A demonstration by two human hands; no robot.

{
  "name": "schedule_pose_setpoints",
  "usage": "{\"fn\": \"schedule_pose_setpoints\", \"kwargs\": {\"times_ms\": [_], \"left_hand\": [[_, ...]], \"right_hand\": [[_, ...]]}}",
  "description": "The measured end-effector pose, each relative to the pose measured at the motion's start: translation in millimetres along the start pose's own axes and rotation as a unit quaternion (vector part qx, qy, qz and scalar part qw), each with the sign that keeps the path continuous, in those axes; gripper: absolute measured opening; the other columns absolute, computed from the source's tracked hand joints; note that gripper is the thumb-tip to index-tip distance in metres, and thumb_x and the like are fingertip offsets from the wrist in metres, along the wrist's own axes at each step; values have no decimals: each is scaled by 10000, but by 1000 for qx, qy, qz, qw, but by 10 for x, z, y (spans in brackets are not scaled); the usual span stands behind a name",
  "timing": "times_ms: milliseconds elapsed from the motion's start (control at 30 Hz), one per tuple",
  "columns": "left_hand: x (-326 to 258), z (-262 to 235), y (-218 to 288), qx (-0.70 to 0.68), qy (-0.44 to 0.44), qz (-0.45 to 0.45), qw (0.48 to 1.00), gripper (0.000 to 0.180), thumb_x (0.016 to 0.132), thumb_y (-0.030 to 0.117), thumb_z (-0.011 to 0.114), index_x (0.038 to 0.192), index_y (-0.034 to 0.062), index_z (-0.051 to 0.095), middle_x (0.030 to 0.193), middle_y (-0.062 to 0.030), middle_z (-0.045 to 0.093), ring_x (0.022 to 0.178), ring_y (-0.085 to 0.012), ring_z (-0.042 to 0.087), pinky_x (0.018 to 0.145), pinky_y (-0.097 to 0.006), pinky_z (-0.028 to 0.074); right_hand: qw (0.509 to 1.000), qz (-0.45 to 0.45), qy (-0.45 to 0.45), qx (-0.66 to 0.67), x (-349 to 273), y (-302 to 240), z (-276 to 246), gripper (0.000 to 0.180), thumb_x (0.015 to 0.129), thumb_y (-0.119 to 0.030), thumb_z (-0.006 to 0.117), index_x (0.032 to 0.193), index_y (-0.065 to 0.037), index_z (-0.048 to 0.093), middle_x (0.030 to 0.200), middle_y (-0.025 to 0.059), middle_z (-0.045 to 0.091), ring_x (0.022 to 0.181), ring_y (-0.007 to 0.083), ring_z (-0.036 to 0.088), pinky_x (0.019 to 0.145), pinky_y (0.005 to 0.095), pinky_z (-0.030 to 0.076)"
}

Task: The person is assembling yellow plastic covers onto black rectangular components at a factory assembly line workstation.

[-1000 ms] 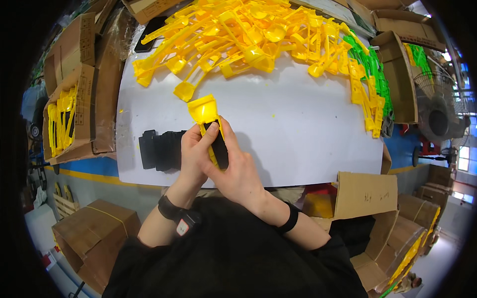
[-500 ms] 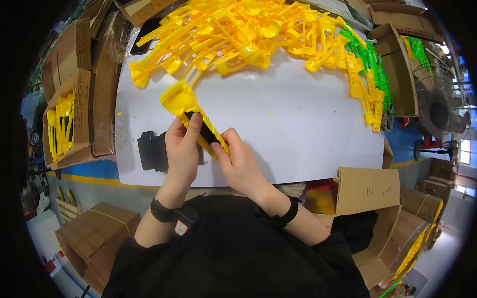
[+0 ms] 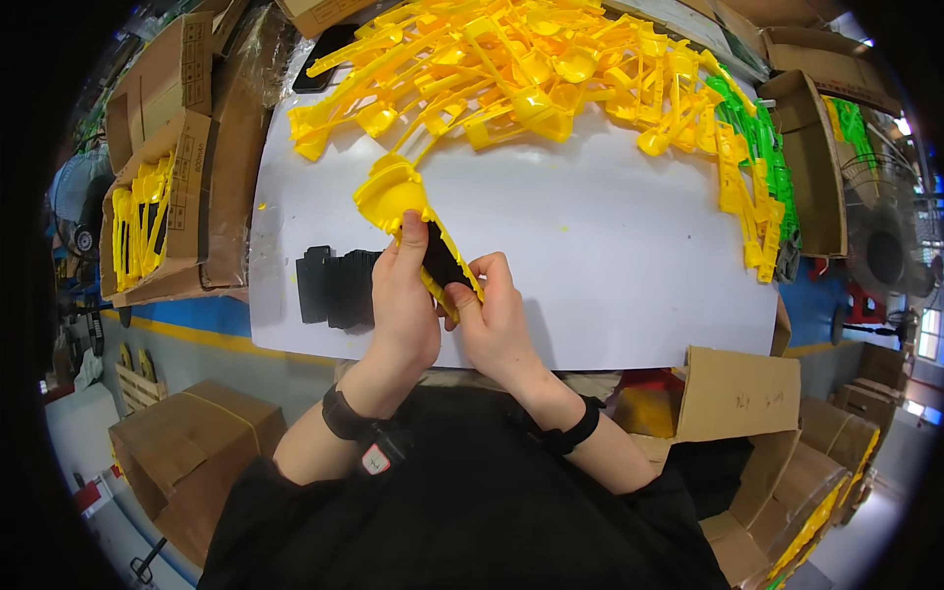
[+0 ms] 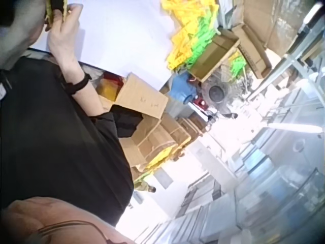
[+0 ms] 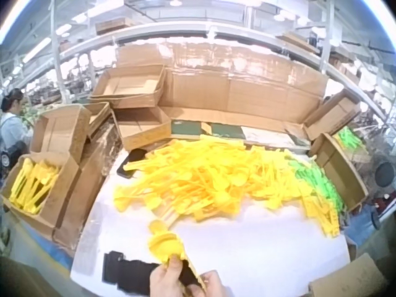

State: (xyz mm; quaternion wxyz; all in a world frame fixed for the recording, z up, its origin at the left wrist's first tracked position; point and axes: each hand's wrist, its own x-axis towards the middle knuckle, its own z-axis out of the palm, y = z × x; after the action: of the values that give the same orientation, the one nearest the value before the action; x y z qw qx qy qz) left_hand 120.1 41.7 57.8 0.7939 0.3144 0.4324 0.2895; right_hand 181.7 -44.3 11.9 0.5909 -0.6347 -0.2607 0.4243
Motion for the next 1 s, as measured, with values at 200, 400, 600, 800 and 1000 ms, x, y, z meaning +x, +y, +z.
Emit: {"fn": "schedule_pose_setpoints", "kwargs": {"times_ms": [200,400,600,800,1000], "left_hand": [[52,-69,-45,61,-24,15,998,486,948,566,509,880,84,503,677,-9,517,500,-109,506,397,-252,370],[169,-338,-114,202,-120,87,968,312,986,311,539,933,4,545,715,-74,614,439,-125,530,418,-260,427],[101,-506,-73,485,-138,107,857,188,939,95,536,1055,-48,503,933,-179,675,686,-253,701,598,-292,526],[12,-468,-83,315,-143,95,933,215,887,7,555,1082,-62,496,996,-157,691,784,-243,727,645,-283,539],[67,-508,-161,298,-141,108,938,254,880,-3,570,1122,-61,520,986,-152,690,796,-173,711,651,-270,534]], "right_hand": [[999,13,-17,37,37,30,-28,124,979,-71,491,996,-22,378,768,93,622,630,110,568,595,270,477],[984,91,-59,144,139,92,-107,171,983,-115,472,1068,-35,347,774,78,610,659,137,572,609,315,471],[970,18,-78,-231,46,-172,-214,188,942,-118,511,1064,15,458,792,182,631,685,335,617,626,416,469],[972,-57,-27,-226,25,-198,-193,142,915,-118,542,937,22,543,763,190,622,677,372,613,606,427,475],[972,-31,-5,-234,36,-215,-172,137,895,-114,542,929,19,553,755,187,619,678,387,612,605,433,479]]}}
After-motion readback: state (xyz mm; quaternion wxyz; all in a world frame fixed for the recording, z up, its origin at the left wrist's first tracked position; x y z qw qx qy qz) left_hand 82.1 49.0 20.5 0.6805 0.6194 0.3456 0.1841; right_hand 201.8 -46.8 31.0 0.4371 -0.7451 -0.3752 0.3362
